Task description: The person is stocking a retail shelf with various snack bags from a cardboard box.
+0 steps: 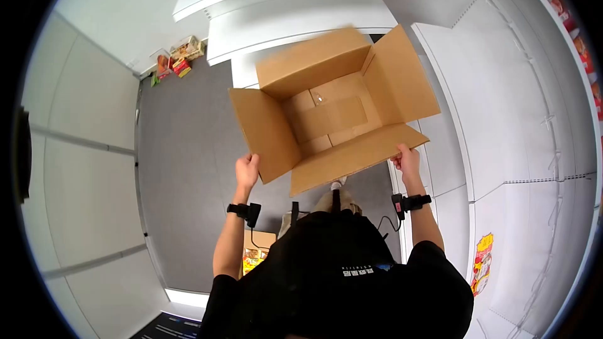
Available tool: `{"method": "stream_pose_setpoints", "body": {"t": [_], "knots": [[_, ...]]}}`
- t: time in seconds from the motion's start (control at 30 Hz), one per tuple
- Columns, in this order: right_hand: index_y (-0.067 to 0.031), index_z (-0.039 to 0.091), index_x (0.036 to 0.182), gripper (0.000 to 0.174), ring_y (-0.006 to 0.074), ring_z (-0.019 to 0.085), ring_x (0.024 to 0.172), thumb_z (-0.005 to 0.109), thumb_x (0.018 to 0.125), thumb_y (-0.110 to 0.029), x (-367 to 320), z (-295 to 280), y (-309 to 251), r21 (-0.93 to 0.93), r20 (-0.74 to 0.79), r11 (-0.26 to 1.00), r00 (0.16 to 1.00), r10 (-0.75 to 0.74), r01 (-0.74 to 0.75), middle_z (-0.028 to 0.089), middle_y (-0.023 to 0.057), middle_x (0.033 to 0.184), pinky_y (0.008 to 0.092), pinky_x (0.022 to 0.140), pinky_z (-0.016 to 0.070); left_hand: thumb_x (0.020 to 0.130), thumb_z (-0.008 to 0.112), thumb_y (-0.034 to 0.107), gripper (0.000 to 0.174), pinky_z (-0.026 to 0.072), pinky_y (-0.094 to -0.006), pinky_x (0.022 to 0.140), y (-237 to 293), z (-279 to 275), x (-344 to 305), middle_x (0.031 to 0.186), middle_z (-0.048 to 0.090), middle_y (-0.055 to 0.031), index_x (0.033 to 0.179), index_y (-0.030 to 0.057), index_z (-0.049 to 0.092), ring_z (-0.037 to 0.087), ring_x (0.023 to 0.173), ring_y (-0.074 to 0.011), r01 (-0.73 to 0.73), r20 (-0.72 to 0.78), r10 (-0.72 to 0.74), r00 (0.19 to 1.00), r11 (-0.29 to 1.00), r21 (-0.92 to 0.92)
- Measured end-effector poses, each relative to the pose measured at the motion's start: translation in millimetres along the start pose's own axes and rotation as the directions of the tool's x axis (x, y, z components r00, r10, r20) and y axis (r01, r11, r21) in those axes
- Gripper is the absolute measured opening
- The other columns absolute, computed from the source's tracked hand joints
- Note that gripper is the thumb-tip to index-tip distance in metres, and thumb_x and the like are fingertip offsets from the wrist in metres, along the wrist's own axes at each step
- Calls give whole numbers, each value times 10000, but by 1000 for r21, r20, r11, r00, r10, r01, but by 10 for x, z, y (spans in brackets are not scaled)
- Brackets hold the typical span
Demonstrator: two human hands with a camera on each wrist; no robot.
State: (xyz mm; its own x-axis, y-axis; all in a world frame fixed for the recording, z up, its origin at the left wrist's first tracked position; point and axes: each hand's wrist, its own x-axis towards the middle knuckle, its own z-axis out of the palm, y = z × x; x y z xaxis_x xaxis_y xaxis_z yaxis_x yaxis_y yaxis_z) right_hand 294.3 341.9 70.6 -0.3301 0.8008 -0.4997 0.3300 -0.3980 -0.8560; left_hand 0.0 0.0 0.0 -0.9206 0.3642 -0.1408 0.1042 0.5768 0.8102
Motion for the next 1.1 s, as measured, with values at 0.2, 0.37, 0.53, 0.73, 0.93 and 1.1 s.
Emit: {"method": "stream_pose_setpoints", "body": {"t": [0.2,0.37,0.53,0.73,0.93,1.1], "knots": [[-25,550,834,230,81,439,413,527,824,-254,-724,332,-117,36,58,990,989,-135,133,542,31,585,202,347,297,825,514,219,327,369,-303,459,-111,-1091,-478,505,475,-51,650,-57,520,446,503,-96,42,-33,-56,998,948,-316],[-8,574,765,243,86,455,405,525,817,-240,-810,812,192,-29,195,988,970,-145,154,526,26,546,205,344,313,814,524,228,342,357,-310,456,-836,-1641,-952,506,464,-35,630,-59,513,435,508,-90,127,-117,-164,979,953,-275],[1,594,766,242,92,486,420,512,834,-216,-1142,1571,386,-165,417,978,908,-48,127,572,57,575,208,350,332,806,529,232,338,363,-313,464,-1417,-2081,-1795,522,490,-30,626,-54,524,441,515,-91,266,-245,-339,908,920,-287],[26,612,768,272,100,500,431,497,847,-208,-1183,2725,519,-291,666,937,744,53,194,599,73,602,211,368,356,804,529,229,331,381,-310,476,-1966,-2411,-2596,526,519,-43,657,-67,547,461,522,-92,365,-411,-531,741,832,-418],[37,623,788,267,95,519,454,514,830,-202,-1213,4076,686,-381,791,890,587,173,251,610,70,626,220,387,379,806,523,228,334,389,-327,481,-2359,-2576,-2726,504,502,-73,646,-65,531,452,498,-114,470,-579,-589,564,805,-361],[39,629,791,251,106,543,466,515,835,-181,-1163,5209,727,-405,827,860,524,202,309,604,72,608,222,397,397,815,520,231,347,391,-335,495,-2751,-2824,-2421,515,495,-87,643,-70,510,439,508,-121,509,-609,-648,457,752,-419]]}}
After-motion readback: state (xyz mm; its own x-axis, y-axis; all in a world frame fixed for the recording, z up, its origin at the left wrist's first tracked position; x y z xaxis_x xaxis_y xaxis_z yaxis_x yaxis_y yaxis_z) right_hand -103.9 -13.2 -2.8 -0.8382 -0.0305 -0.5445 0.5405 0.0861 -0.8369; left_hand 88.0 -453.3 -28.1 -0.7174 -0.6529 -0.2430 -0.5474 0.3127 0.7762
